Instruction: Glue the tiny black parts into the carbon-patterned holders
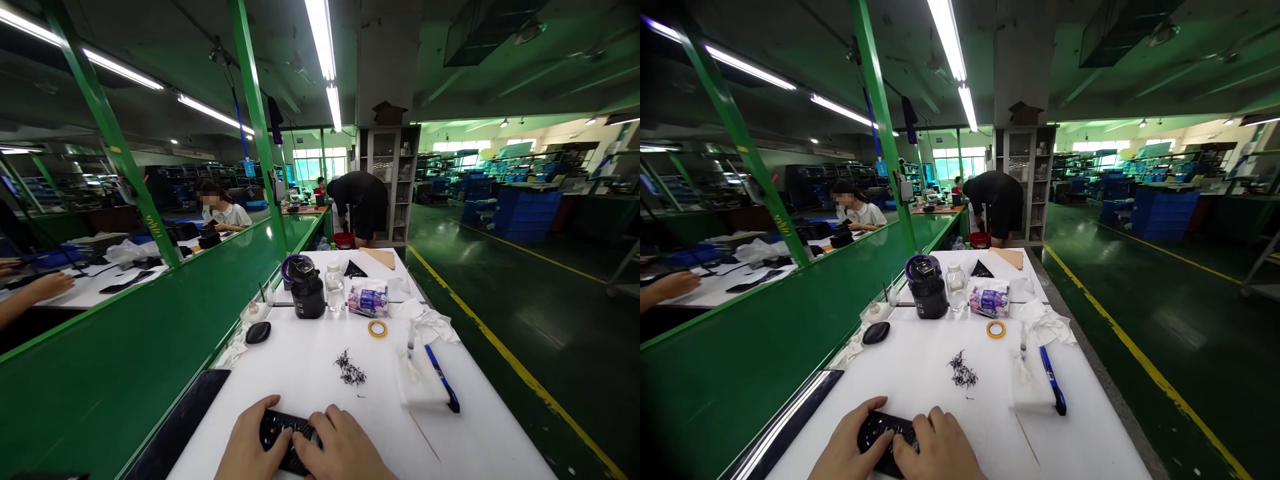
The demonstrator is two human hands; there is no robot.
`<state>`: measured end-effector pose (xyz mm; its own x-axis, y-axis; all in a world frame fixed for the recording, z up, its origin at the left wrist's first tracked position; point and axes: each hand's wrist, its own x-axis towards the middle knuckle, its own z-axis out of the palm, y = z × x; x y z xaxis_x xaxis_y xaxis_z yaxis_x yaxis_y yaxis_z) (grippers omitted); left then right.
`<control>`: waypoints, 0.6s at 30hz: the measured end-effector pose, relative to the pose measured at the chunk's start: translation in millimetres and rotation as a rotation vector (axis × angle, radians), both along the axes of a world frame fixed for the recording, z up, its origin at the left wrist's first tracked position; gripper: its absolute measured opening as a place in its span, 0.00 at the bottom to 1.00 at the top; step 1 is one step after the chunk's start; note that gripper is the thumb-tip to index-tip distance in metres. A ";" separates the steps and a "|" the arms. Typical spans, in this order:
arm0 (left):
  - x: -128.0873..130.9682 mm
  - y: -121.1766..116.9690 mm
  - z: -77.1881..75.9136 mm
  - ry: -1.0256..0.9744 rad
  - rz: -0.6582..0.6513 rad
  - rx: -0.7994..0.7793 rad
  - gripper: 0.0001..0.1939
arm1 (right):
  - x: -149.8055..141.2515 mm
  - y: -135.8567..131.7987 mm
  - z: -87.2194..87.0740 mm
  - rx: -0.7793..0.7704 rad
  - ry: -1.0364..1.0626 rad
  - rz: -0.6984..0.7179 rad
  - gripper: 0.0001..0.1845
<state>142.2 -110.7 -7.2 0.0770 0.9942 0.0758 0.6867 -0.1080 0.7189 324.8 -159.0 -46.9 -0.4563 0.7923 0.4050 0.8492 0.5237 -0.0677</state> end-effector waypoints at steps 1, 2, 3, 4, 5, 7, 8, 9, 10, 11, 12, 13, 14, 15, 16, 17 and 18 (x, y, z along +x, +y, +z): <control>0.4 0.6 1.1 0.003 0.001 -0.008 0.32 | -0.4 0.0 -0.2 -0.001 0.002 -0.006 0.31; 1.0 1.2 2.1 0.008 0.001 -0.014 0.32 | -0.7 0.0 -0.6 -0.001 0.004 -0.011 0.31; 1.6 1.5 3.0 0.014 0.002 -0.020 0.32 | -1.0 0.1 -1.2 -0.001 0.006 -0.012 0.30; 2.3 1.7 3.9 0.021 0.005 -0.023 0.32 | -1.3 0.2 -1.8 -0.002 0.006 -0.010 0.30; 3.0 1.7 4.9 0.026 0.007 -0.026 0.32 | -1.4 0.3 -2.2 -0.003 0.008 -0.007 0.30; 4.2 0.9 6.9 0.030 0.013 -0.030 0.32 | -1.8 0.3 -2.0 -0.008 0.016 0.000 0.30; 4.8 0.1 8.0 0.028 0.016 -0.029 0.32 | -2.0 0.1 -1.1 -0.015 0.021 0.002 0.30; 5.3 -0.9 9.0 0.027 0.016 -0.027 0.32 | -2.1 -0.4 0.3 -0.027 0.025 0.003 0.31; 5.8 -2.3 9.9 0.028 0.011 -0.023 0.32 | -2.1 -1.1 2.1 -0.044 0.026 0.003 0.31; 6.1 -3.8 10.5 0.032 0.003 -0.018 0.31 | -2.0 -2.1 4.4 -0.066 0.025 0.004 0.31; 6.3 -5.6 10.7 0.038 -0.008 -0.011 0.31 | -1.5 -3.4 7.0 -0.092 0.024 0.006 0.31; 6.2 -7.5 10.6 0.043 -0.021 -0.004 0.30 | -0.8 -5.0 9.6 -0.119 0.028 0.008 0.31; 5.6 -9.5 10.3 0.051 -0.037 0.003 0.29 | 0.3 -6.9 12.2 -0.144 0.039 0.011 0.32; 4.5 -11.5 10.1 0.059 -0.052 0.012 0.29 | 1.7 -9.2 14.8 -0.165 0.057 0.018 0.32; 2.6 -13.6 10.2 0.068 -0.074 0.023 0.28 | 3.4 -11.9 17.3 -0.179 0.082 0.024 0.33; 0.0 -15.5 11.1 0.078 -0.106 0.035 0.28 | 5.4 -15.0 19.7 -0.189 0.112 0.032 0.33; -3.4 -17.1 13.0 0.091 -0.147 0.048 0.28 | 7.5 -18.2 22.1 -0.195 0.141 0.042 0.33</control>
